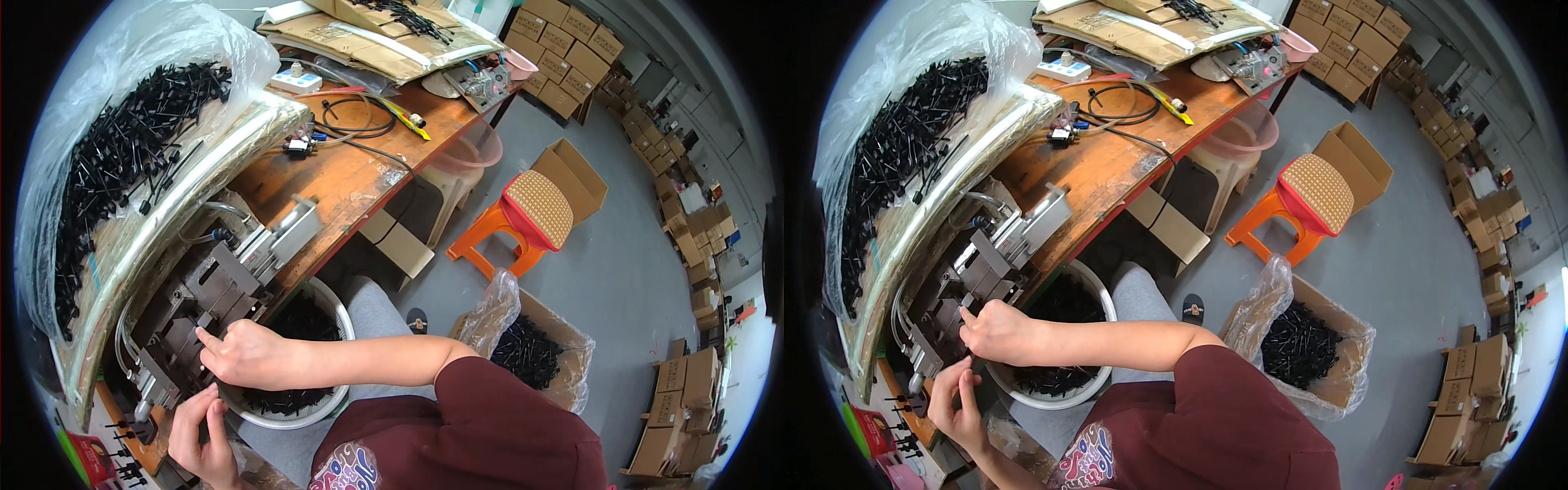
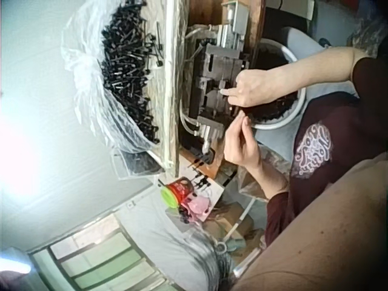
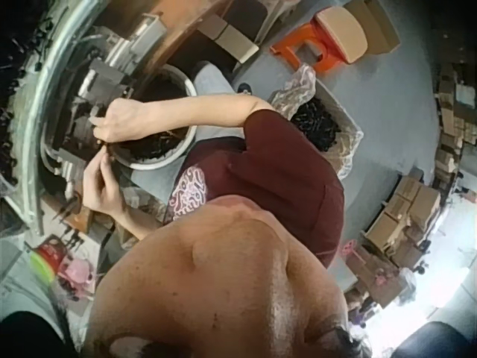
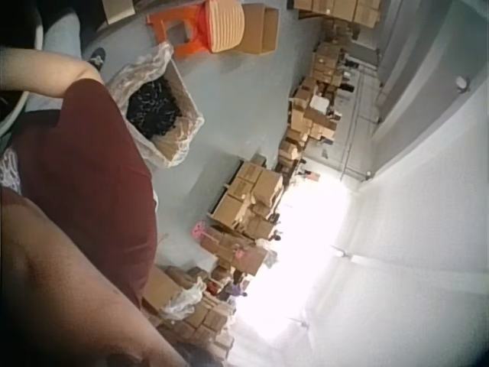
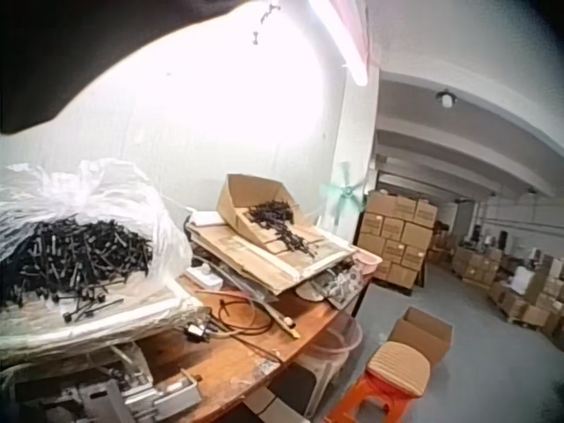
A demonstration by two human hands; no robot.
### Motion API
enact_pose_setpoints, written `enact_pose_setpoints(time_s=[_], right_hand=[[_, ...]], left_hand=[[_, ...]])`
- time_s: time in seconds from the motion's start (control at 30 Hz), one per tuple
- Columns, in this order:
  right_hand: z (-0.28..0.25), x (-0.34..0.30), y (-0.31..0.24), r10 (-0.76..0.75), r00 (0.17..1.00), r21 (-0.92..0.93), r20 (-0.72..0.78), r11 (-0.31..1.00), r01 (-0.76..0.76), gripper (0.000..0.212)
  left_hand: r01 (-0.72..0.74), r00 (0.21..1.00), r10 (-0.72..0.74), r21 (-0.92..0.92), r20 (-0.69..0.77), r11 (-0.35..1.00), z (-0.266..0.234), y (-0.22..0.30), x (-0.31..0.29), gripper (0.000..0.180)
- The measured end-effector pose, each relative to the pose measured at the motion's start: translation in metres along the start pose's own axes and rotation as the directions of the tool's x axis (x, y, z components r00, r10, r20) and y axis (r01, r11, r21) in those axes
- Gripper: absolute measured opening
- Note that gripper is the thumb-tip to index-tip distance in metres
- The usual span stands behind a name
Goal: Manually clamp small electronic or mechanical wire connector housings using a bench fixture machine.
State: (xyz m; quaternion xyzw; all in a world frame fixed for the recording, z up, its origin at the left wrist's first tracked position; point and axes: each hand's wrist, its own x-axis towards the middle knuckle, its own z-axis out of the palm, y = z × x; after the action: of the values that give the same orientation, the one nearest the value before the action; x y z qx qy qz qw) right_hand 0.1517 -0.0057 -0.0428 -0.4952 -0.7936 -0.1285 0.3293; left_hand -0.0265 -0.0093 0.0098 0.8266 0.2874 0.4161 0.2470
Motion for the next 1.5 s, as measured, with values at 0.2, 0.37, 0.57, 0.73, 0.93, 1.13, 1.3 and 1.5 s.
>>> enact_pose_setpoints(time_s=[0.2,0.37,0.57,0.73,0.93,1.13,1.3,1.5], right_hand=[[-0.014,-0.020,-0.005,0.089,0.996,0.342,0.019,0.935,-0.090,0.023],[-0.013,-0.055,-0.019,0.057,0.965,0.587,0.254,0.784,-0.201,0.028],[-0.006,-0.077,-0.024,0.030,0.885,0.564,0.465,0.761,-0.322,0.031],[0.009,-0.089,-0.021,0.034,0.825,0.488,0.564,0.792,-0.366,0.030],[0.038,-0.115,-0.013,0.103,0.794,0.405,0.599,0.816,-0.412,0.028],[0.049,-0.130,-0.006,0.168,0.782,0.327,0.600,0.841,-0.431,0.031],[0.072,-0.161,-0.003,0.327,0.829,0.204,0.454,0.867,-0.454,0.038],[0.064,-0.168,-0.008,0.360,0.751,0.151,0.554,0.843,-0.516,0.043]], left_hand=[[0.061,0.997,-0.061,0.020,-0.039,0.998,-0.001,-0.008,-0.030,0.008],[0.096,0.995,-0.095,0.028,-0.020,0.995,0.001,-0.009,-0.041,0.008],[0.064,0.998,-0.064,0.038,0.004,0.997,0.011,-0.003,-0.038,0.007],[0.020,1.000,-0.021,0.053,0.016,0.998,0.014,0.001,-0.036,0.006],[0.002,0.999,-0.005,0.073,0.035,0.997,0.014,0.001,-0.038,0.006],[0.060,0.998,-0.061,0.033,0.033,0.998,0.018,-0.001,-0.049,0.006],[0.148,0.986,-0.146,-0.022,0.086,0.989,0.028,-0.021,-0.067,0.007],[0.239,0.968,-0.236,-0.030,0.088,0.970,0.031,-0.037,-0.086,0.008]])
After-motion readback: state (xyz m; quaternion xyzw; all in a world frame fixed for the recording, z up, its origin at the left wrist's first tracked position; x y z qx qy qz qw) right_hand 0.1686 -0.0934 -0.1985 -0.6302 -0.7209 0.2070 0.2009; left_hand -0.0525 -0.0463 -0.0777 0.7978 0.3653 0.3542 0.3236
